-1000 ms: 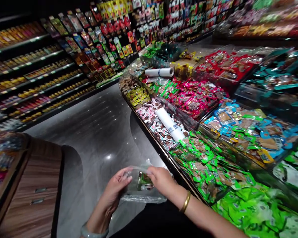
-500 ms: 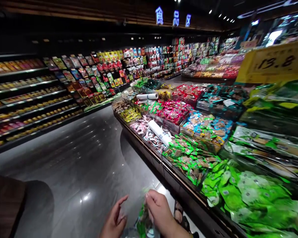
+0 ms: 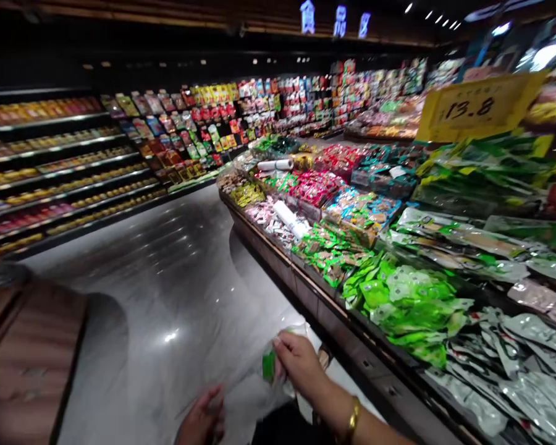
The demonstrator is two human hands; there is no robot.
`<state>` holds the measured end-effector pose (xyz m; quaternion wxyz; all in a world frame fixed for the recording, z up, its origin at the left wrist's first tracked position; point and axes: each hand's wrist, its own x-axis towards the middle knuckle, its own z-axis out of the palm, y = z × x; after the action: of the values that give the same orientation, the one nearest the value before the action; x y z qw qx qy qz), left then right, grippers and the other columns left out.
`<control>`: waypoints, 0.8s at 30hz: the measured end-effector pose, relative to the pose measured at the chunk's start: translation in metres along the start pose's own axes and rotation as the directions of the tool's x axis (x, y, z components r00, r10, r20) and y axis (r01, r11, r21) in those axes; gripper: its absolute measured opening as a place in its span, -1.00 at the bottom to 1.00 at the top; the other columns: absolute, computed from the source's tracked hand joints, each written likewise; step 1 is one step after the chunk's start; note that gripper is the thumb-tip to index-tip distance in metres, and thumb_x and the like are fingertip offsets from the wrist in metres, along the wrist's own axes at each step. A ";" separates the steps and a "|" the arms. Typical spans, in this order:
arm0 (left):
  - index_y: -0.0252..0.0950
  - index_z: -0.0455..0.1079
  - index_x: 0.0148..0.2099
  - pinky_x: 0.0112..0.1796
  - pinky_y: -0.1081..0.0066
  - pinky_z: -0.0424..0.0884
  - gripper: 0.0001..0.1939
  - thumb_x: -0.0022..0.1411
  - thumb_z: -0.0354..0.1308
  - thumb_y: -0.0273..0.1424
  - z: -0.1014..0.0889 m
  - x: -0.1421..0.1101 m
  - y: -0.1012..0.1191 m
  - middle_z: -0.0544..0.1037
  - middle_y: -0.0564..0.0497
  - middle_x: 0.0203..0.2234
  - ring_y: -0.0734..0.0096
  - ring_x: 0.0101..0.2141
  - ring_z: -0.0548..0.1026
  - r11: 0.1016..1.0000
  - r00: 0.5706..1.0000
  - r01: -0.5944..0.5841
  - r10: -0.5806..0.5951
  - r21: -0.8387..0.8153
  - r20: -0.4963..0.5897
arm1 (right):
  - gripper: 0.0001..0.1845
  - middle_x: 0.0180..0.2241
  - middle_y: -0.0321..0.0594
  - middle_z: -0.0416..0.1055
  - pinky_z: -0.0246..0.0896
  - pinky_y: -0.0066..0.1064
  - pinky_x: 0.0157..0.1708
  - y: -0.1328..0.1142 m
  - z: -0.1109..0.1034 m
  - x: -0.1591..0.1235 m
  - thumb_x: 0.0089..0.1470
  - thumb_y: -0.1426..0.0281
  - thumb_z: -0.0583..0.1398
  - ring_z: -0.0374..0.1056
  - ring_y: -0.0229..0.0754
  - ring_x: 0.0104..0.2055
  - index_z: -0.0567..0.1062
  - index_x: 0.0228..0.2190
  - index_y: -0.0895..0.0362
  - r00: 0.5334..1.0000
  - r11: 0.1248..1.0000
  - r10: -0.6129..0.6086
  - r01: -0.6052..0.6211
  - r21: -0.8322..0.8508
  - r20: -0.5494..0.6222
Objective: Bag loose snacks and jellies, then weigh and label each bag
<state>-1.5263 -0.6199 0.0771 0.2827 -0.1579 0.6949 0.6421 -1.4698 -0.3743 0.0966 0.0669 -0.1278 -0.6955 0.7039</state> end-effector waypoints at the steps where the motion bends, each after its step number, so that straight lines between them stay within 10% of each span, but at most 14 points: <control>1: -0.20 0.56 -0.23 -0.52 0.48 0.24 -0.55 -0.24 0.47 -0.20 0.002 -0.015 0.000 0.42 0.13 -0.61 0.52 -0.62 0.31 0.995 1.000 -0.012 0.010 -0.095 -0.025 | -0.37 -0.67 -0.34 0.36 0.20 -0.44 -0.57 0.001 -0.006 -0.008 0.17 -0.18 0.08 0.27 -0.28 -0.64 0.31 -0.60 0.07 1.000 0.999 0.002 -0.002 -0.039 0.004; 12: -0.34 0.58 -0.18 -0.55 0.58 0.09 -0.64 -0.07 0.43 -0.32 -0.038 -0.071 -0.009 0.34 0.19 -0.61 0.67 -0.62 0.15 0.990 0.992 -0.119 0.121 -0.070 0.025 | -0.61 -0.59 -0.33 0.47 0.22 -0.47 -0.55 -0.007 -0.021 -0.053 0.25 0.17 0.09 0.38 -0.27 -0.57 0.50 -0.50 0.08 0.994 0.897 -0.106 0.107 -0.428 0.026; 19: -0.36 0.64 -0.09 -0.30 0.45 0.35 -0.47 -0.19 0.52 -0.34 -0.058 -0.084 -0.034 0.54 0.02 -0.42 0.51 -0.43 0.38 0.986 0.981 -0.151 0.158 -0.069 0.110 | -0.61 -0.65 -0.34 0.40 0.20 -0.47 -0.62 0.006 -0.002 -0.068 0.16 0.05 0.18 0.31 -0.28 -0.62 0.51 -0.47 0.10 0.998 0.987 -0.029 0.020 -0.161 -0.059; 24: -0.20 0.62 0.00 -0.24 0.42 0.37 -0.55 -0.01 0.40 -0.38 -0.059 -0.078 -0.045 0.58 -0.01 -0.27 0.43 -0.36 0.41 0.872 0.887 -0.461 0.457 0.168 0.063 | -0.54 -0.66 -0.34 0.37 0.26 -0.43 -0.59 0.000 0.005 -0.070 0.05 -0.04 0.24 0.29 -0.27 -0.62 0.48 -0.51 0.11 0.996 0.998 -0.038 0.033 -0.061 -0.080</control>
<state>-1.4493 -0.6945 0.0887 0.1428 0.0442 0.7641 0.6275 -1.4042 -0.3981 0.1031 0.1037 -0.1456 -0.7150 0.6759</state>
